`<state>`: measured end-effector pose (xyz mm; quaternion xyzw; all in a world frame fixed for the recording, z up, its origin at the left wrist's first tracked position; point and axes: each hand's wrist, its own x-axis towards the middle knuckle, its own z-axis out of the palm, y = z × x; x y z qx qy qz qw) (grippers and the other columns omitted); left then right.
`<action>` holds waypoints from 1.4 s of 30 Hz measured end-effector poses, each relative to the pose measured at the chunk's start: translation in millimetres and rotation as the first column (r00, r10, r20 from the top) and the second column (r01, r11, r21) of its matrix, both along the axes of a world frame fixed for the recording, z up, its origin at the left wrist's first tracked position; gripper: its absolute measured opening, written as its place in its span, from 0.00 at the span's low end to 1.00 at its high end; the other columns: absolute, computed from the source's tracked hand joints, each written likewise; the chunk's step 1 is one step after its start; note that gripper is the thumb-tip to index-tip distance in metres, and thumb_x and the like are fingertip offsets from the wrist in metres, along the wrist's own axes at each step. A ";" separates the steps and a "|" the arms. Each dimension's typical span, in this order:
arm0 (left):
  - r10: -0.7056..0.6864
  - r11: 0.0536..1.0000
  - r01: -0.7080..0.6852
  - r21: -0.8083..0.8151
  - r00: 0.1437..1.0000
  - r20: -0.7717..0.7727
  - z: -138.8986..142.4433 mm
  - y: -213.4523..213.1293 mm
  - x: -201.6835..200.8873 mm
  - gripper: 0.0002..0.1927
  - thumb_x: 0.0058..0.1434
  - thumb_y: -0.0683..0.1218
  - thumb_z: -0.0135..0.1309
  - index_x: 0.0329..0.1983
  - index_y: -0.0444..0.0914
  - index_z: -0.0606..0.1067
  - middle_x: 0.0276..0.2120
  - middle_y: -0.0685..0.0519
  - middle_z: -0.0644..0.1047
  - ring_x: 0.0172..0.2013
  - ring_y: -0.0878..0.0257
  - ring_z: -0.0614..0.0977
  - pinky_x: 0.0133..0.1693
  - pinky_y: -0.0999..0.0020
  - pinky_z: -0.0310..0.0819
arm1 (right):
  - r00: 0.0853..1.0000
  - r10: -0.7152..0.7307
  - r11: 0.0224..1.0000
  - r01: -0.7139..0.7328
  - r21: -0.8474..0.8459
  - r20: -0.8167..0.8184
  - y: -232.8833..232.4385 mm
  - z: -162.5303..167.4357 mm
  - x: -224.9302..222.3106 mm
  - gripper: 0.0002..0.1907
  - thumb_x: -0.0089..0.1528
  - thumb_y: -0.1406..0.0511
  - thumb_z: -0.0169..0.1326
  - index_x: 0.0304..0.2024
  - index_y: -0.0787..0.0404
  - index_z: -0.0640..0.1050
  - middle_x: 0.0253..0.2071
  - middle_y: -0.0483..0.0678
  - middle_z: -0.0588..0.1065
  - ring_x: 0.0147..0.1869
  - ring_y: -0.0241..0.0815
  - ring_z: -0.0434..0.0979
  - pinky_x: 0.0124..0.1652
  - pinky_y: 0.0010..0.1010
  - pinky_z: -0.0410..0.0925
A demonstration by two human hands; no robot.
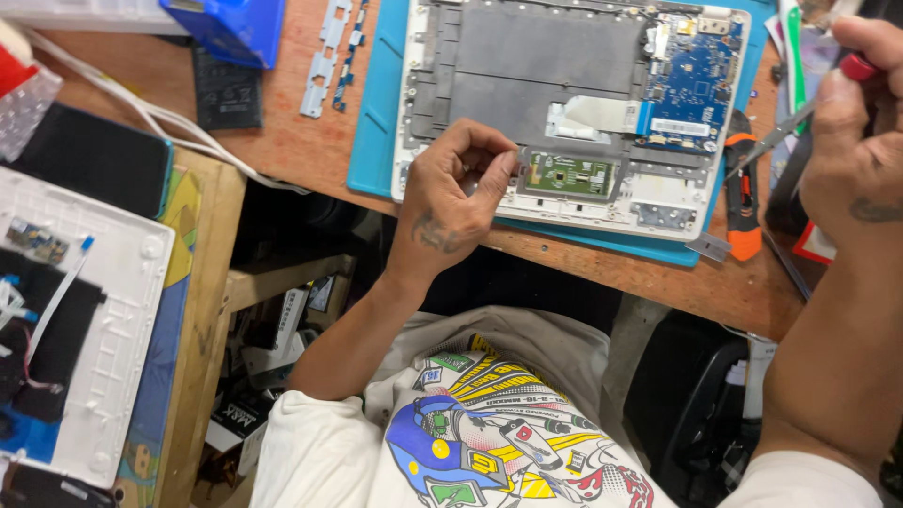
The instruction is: The person disassembles a laptop by removing screws and prying off internal components. They use a screwdriver and a prying tool to detach a circuit board and other parts from the laptop chassis.
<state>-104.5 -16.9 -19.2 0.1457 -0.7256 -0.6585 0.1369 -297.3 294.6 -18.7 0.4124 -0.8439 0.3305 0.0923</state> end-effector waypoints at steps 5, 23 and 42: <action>0.364 0.930 -0.344 0.126 0.906 -0.215 -4.8 -48.3 19.4 0.04 0.74 0.41 0.55 0.46 0.35 0.75 0.39 0.50 0.84 0.36 0.69 0.82 0.41 0.74 0.79 | 0.990 0.046 0.998 -0.042 -0.039 0.133 -9.2 2.9 -3.9 0.14 0.84 0.72 0.37 0.70 0.68 0.67 0.58 0.59 0.76 0.55 0.45 0.80 0.54 0.29 0.75; 0.638 0.764 -0.642 0.058 0.740 -0.211 -52.8 -136.8 28.0 0.07 0.70 0.39 0.54 0.45 0.29 0.72 0.39 0.43 0.82 0.38 0.61 0.88 0.43 0.71 0.86 | 1.000 0.007 0.998 -0.008 0.066 0.019 -0.2 -12.5 -13.4 0.14 0.82 0.70 0.37 0.67 0.68 0.69 0.55 0.58 0.78 0.52 0.44 0.81 0.50 0.30 0.76; 0.324 0.713 -0.432 -0.552 0.902 -0.287 0.3 -44.8 35.0 0.03 0.72 0.38 0.57 0.47 0.37 0.77 0.44 0.51 0.78 0.42 0.62 0.79 0.41 0.67 0.72 | 0.995 -0.059 0.997 0.062 0.046 -0.078 7.6 -5.1 -0.3 0.16 0.82 0.71 0.37 0.68 0.71 0.69 0.60 0.58 0.73 0.60 0.47 0.75 0.60 0.32 0.69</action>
